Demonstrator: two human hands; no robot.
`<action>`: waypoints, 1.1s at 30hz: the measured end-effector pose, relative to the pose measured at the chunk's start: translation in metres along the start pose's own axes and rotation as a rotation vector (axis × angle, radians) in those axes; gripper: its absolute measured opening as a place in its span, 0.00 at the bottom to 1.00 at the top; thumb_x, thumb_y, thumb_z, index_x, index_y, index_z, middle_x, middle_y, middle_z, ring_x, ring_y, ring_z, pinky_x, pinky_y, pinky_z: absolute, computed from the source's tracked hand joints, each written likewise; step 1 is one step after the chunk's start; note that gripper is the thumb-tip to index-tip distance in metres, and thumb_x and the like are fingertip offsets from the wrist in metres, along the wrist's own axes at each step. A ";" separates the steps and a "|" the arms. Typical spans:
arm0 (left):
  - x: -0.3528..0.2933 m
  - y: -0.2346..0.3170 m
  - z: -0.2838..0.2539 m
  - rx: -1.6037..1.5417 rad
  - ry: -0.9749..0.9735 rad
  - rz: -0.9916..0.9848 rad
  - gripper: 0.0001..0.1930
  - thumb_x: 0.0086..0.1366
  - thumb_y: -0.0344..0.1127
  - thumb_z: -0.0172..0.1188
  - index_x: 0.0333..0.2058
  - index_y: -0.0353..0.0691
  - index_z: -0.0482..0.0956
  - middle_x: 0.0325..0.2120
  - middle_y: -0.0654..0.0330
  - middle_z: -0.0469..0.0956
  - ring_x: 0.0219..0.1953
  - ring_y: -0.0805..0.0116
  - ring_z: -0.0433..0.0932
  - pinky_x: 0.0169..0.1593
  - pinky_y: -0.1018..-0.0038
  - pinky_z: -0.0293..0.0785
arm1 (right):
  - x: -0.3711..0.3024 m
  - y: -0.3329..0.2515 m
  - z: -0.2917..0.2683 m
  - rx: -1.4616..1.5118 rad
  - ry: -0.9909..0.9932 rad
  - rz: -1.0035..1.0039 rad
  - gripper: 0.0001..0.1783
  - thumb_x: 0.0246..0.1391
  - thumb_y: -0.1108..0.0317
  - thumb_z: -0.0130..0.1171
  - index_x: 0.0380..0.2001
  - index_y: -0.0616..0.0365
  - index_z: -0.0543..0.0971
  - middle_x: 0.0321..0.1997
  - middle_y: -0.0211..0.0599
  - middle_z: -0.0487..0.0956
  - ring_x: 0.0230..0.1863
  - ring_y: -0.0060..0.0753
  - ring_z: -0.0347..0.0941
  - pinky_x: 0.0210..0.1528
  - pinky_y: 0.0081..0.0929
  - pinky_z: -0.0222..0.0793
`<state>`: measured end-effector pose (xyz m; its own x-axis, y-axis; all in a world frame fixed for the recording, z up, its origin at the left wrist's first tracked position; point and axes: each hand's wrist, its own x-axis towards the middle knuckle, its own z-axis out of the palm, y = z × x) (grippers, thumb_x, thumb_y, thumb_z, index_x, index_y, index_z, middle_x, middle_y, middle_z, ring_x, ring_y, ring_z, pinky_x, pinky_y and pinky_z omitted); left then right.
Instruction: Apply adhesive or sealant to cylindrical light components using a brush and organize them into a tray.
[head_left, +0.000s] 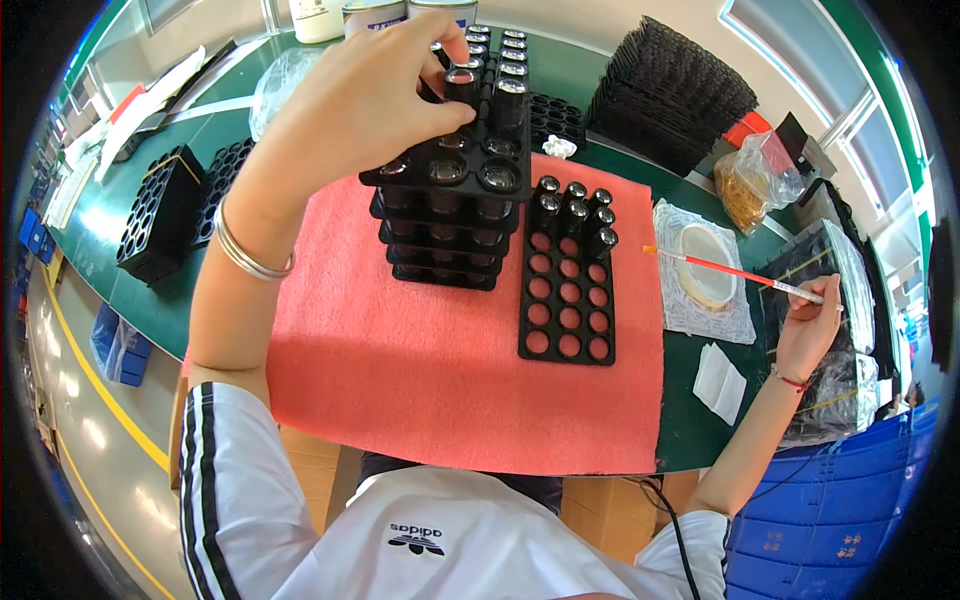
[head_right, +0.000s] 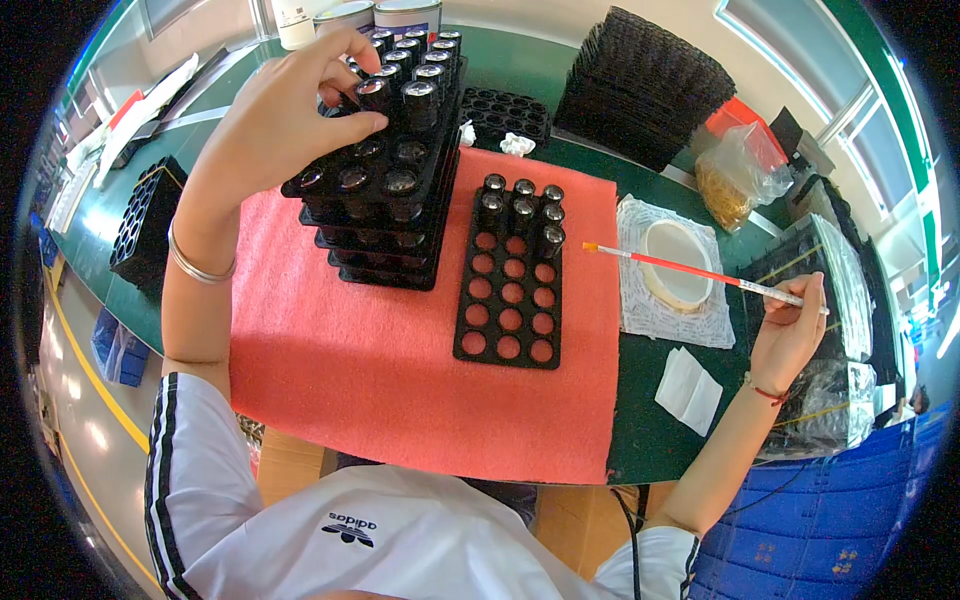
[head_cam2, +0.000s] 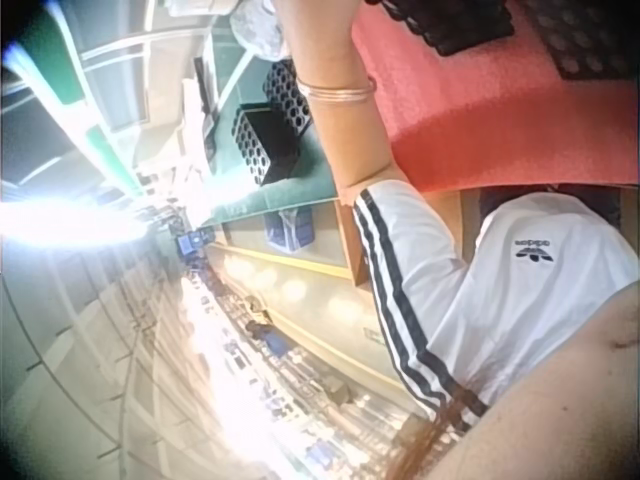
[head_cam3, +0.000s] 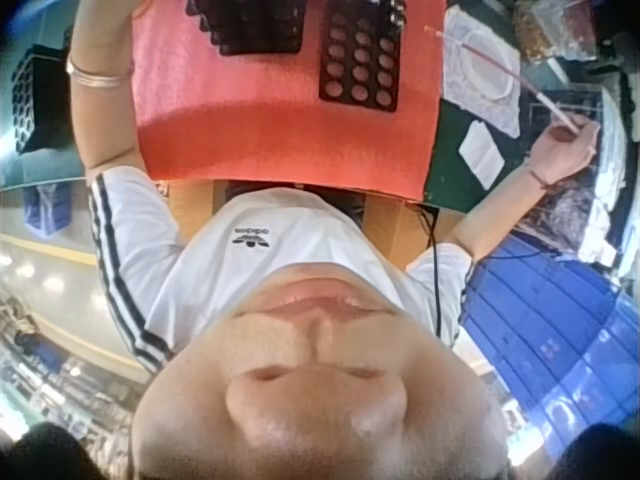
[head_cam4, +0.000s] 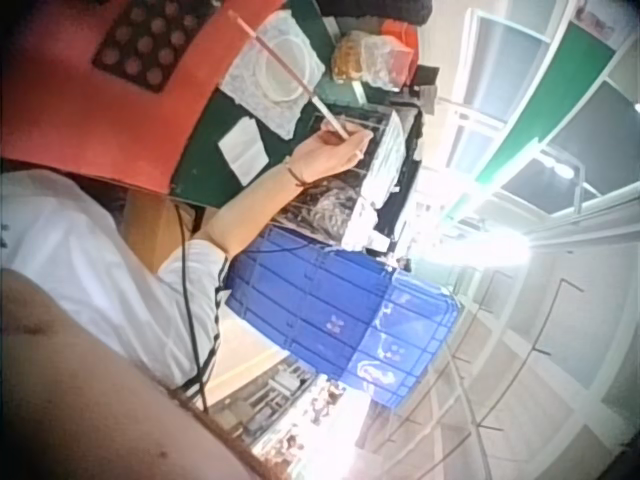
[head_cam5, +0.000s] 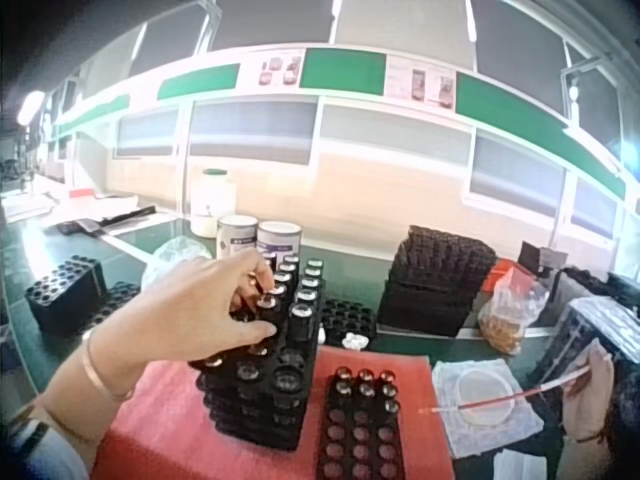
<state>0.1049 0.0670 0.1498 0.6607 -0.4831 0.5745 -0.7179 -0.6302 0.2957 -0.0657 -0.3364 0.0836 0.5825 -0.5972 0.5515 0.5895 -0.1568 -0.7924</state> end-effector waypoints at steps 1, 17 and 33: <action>0.000 -0.001 0.000 0.003 0.006 0.011 0.20 0.45 0.36 0.64 0.37 0.41 0.68 0.24 0.55 0.75 0.26 0.64 0.71 0.33 0.73 0.67 | 0.000 0.000 0.000 0.006 0.005 0.004 0.15 0.59 0.62 0.46 0.22 0.59 0.69 0.17 0.32 0.68 0.20 0.21 0.62 0.25 0.19 0.58; -0.001 -0.001 0.001 0.034 0.006 0.024 0.20 0.45 0.35 0.64 0.37 0.41 0.68 0.24 0.55 0.74 0.22 0.66 0.69 0.30 0.73 0.67 | 0.001 0.002 -0.001 -0.057 0.027 0.005 0.14 0.59 0.61 0.47 0.23 0.58 0.70 0.16 0.32 0.68 0.18 0.20 0.62 0.22 0.17 0.57; -0.003 0.001 0.001 0.016 0.019 0.011 0.21 0.46 0.36 0.63 0.39 0.42 0.67 0.22 0.56 0.74 0.19 0.67 0.68 0.26 0.74 0.65 | 0.000 0.005 0.003 -0.202 0.033 -0.010 0.16 0.59 0.60 0.47 0.22 0.60 0.69 0.16 0.31 0.67 0.17 0.19 0.61 0.21 0.16 0.56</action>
<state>0.1030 0.0670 0.1475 0.6482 -0.4787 0.5922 -0.7217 -0.6343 0.2773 -0.0612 -0.3342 0.0807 0.5562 -0.6198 0.5536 0.4690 -0.3159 -0.8248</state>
